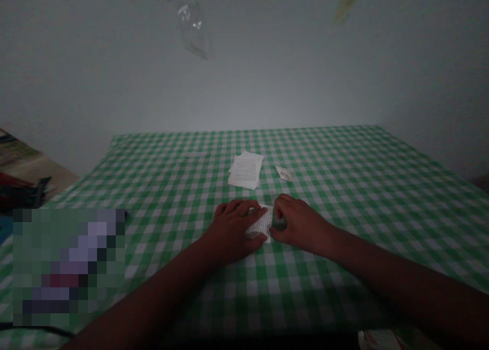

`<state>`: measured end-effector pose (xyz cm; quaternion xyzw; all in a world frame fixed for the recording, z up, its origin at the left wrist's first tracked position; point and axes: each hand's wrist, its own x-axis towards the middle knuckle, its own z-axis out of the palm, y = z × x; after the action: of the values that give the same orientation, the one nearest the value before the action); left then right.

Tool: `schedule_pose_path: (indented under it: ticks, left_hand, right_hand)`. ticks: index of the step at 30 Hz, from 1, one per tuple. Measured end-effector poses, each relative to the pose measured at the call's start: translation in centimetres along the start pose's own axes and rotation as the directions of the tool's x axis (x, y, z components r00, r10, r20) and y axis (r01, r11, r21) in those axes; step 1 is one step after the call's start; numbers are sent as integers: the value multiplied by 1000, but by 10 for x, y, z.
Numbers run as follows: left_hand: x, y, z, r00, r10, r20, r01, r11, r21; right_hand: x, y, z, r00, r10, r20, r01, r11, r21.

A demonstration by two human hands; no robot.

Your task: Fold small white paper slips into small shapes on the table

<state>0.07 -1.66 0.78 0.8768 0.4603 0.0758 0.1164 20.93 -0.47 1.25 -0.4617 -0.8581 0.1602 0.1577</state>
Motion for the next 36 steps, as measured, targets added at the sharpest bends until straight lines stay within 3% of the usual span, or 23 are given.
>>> schedule_pose_path:
  ticks: [12, 17, 24, 30, 33, 36]
  left_hand:
    - [0, 0, 2, 1000, 5, -17, -5, 1000, 6]
    - [0, -1, 3, 1000, 7, -31, -7, 1000, 4]
    - [1, -1, 3, 1000, -2, -28, 2, 1000, -5]
    - [0, -2, 4, 1000, 3, -30, -3, 1000, -5]
    - [1, -2, 4, 999, 6, -31, -6, 1000, -3]
    - [1, -1, 3, 1000, 1, -29, -2, 1000, -3]
  right_hand:
    - [-7, -5, 4, 999, -43, 28, 42, 999, 34]
    - [-2, 1, 5, 999, 1, 34, -1, 1000, 2]
    - [19, 22, 0, 991, 124, -56, -128, 989, -70]
    - [2, 2, -2, 1000, -22, 16, 23, 996, -89]
    - [-4, -2, 0, 999, -10, 35, 13, 996, -89]
    - [6, 8, 1, 1000, 19, 22, -17, 995, -97]
